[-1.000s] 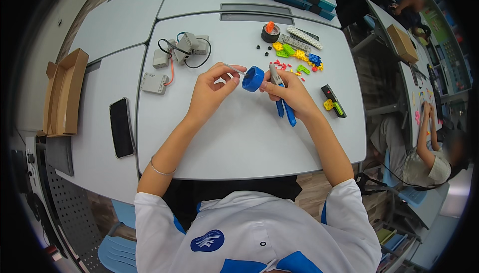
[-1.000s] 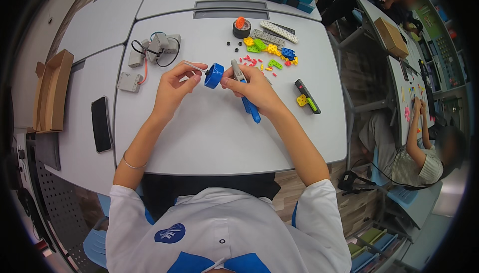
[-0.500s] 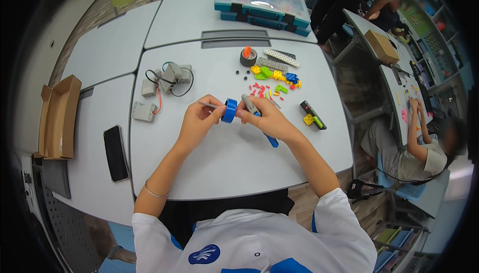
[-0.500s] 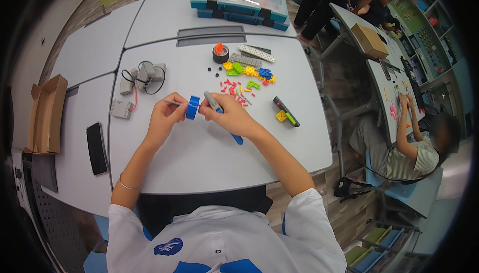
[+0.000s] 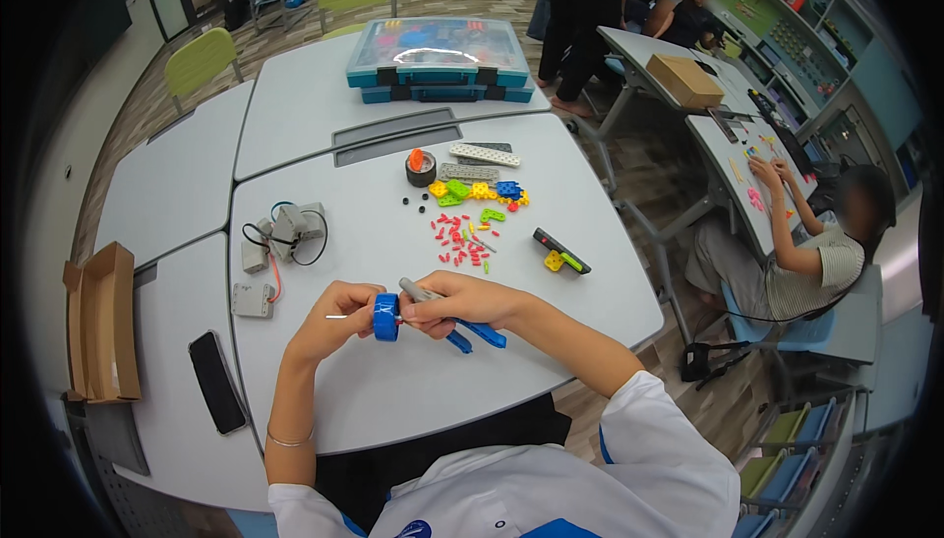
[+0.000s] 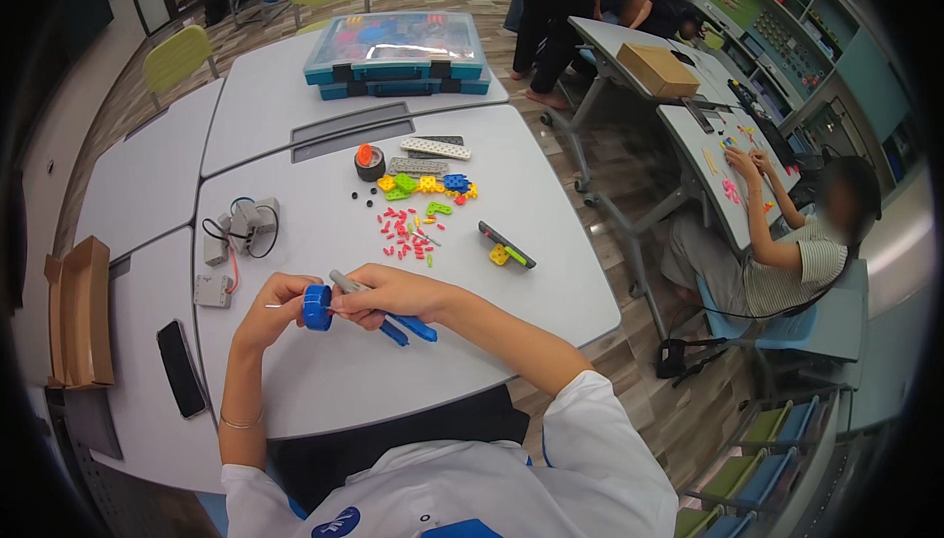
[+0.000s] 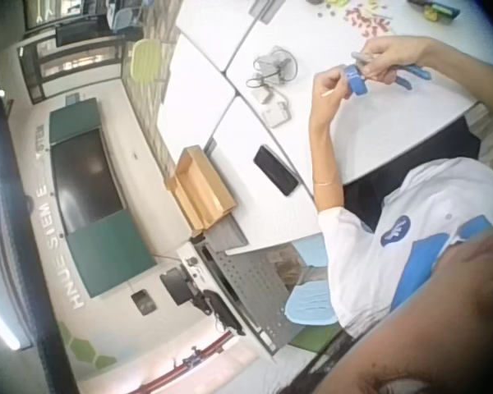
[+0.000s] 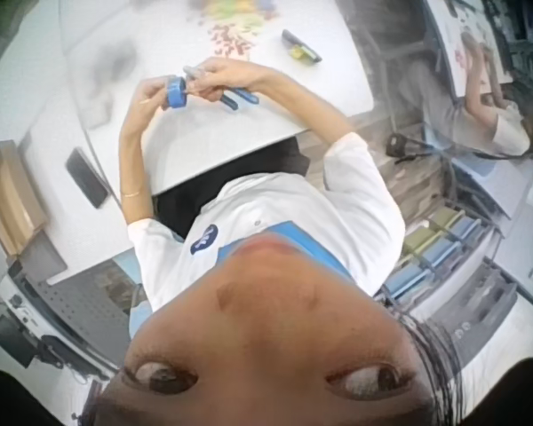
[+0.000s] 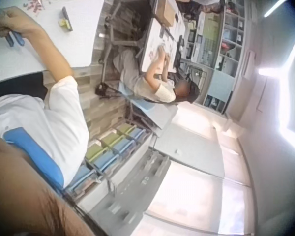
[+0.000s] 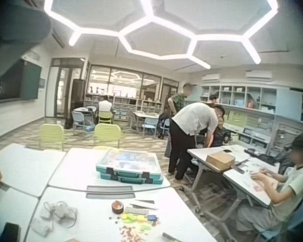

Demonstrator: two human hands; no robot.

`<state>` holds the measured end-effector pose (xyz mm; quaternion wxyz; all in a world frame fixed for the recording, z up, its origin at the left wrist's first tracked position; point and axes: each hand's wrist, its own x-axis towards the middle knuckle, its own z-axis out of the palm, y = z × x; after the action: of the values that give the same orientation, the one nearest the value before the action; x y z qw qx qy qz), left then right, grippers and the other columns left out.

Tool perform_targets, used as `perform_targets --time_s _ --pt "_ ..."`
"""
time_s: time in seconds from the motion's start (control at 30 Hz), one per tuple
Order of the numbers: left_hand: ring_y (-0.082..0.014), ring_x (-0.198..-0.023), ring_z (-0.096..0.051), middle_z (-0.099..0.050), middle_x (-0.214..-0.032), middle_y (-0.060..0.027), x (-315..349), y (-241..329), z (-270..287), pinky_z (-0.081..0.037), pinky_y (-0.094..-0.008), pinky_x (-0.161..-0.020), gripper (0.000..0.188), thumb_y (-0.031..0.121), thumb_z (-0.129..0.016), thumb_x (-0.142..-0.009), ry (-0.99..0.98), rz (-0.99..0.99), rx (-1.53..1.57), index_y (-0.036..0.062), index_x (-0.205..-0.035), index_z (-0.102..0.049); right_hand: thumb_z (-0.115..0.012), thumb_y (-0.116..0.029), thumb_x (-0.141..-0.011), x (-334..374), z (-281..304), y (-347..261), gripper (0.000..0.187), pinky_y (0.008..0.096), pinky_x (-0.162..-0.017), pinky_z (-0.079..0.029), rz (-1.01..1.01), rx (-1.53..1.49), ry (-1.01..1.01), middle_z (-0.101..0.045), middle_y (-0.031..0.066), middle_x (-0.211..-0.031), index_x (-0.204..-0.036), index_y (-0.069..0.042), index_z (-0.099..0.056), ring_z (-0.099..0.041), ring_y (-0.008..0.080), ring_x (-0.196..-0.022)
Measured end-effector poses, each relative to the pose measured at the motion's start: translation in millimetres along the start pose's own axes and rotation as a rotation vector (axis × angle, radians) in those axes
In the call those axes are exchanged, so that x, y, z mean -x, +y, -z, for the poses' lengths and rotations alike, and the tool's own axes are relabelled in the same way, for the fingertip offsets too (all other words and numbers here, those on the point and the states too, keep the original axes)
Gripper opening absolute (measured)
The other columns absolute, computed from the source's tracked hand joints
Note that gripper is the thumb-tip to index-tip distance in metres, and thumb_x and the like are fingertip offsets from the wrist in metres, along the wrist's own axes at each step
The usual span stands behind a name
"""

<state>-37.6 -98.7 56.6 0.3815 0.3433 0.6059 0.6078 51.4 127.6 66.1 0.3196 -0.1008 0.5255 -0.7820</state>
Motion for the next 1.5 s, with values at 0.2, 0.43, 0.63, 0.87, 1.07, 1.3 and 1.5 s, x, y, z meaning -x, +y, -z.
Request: perform_targets --time_s 0.2,0.43,0.63,0.87,1.07,1.3,1.5 --pt "-0.0052 -0.060 -0.045 -0.053 -0.069 0.0003 1 2 4 -0.033 -0.0218 -0.051 0.030 0.025 -0.065 -0.089 -0.038 -0.088 -0.006 -0.0007 -0.075 -0.067 -0.060 -0.024 -0.099 4 -4 -3 0.023 0.0242 -0.053 -0.029 0.033 0.021 0.000 -0.038 -0.0037 -0.069 -0.085 -0.007 -0.053 -0.034 0.0074 -0.059" --pt "-0.0089 -0.067 -0.056 -0.053 -0.075 -0.0019 1 1 4 -0.046 -0.0217 -0.061 0.030 0.021 -0.068 -0.093 -0.055 -0.083 0.063 0.0011 -0.072 -0.060 -0.059 -0.020 -0.098 2 -4 0 0.020 0.0234 -0.052 -0.028 0.032 -0.036 0.009 -0.040 -0.0037 -0.069 -0.084 -0.007 -0.054 -0.034 0.0064 -0.059" --pt "-0.0112 -0.074 -0.060 -0.062 -0.082 -0.0051 -2 -2 8 -0.050 -0.0256 -0.068 0.015 0.011 -0.068 -0.092 0.118 -0.080 -0.068 -0.0027 -0.086 -0.071 -0.062 -0.022 -0.097 6 10 -4 0.026 0.0235 -0.052 -0.029 0.066 0.080 0.199 -0.039 -0.0051 -0.067 -0.077 -0.009 -0.052 -0.035 0.0059 -0.058" --pt "-0.0112 -0.071 -0.059 -0.064 -0.084 -0.0056 -3 -4 4 -0.049 -0.0253 -0.067 0.014 0.010 -0.069 -0.092 0.112 -0.020 -0.155 -0.0035 -0.090 -0.072 -0.061 -0.023 -0.094 4 15 1 0.026 0.0251 -0.052 -0.031 0.068 0.263 0.233 -0.044 -0.0027 -0.066 -0.075 -0.008 -0.052 -0.038 0.0073 -0.057" --pt "-0.0094 -0.067 -0.053 -0.061 -0.081 -0.0037 -2 -6 6 -0.044 -0.0243 -0.062 0.014 0.010 -0.067 -0.093 0.064 0.033 -0.140 -0.0030 -0.089 -0.068 -0.059 -0.023 -0.094 -1 21 12 0.024 0.0251 -0.053 -0.030 0.032 0.258 0.215 -0.043 -0.0033 -0.066 -0.076 -0.007 -0.054 -0.037 0.0073 -0.057" --pt "-0.0078 -0.066 -0.050 -0.058 -0.079 -0.0024 -2 -7 7 -0.041 -0.0227 -0.059 0.016 0.012 -0.066 -0.095 0.024 0.064 -0.097 -0.0019 -0.087 -0.065 -0.058 -0.024 -0.094 3 15 7 0.021 0.0246 -0.053 -0.029 0.031 0.335 0.182 -0.041 -0.0039 -0.067 -0.081 -0.007 -0.057 -0.037 0.0066 -0.059" --pt "-0.0075 -0.065 -0.051 -0.059 -0.078 -0.0023 -3 -14 8 -0.041 -0.0226 -0.057 0.016 0.012 -0.068 -0.094 0.002 0.064 -0.056 -0.0017 -0.086 -0.066 -0.059 -0.027 -0.094 3 14 10 0.023 0.0249 -0.054 -0.030 0.031 0.380 0.211 -0.042 -0.0044 -0.067 -0.082 -0.008 -0.058 -0.037 0.0063 -0.059"
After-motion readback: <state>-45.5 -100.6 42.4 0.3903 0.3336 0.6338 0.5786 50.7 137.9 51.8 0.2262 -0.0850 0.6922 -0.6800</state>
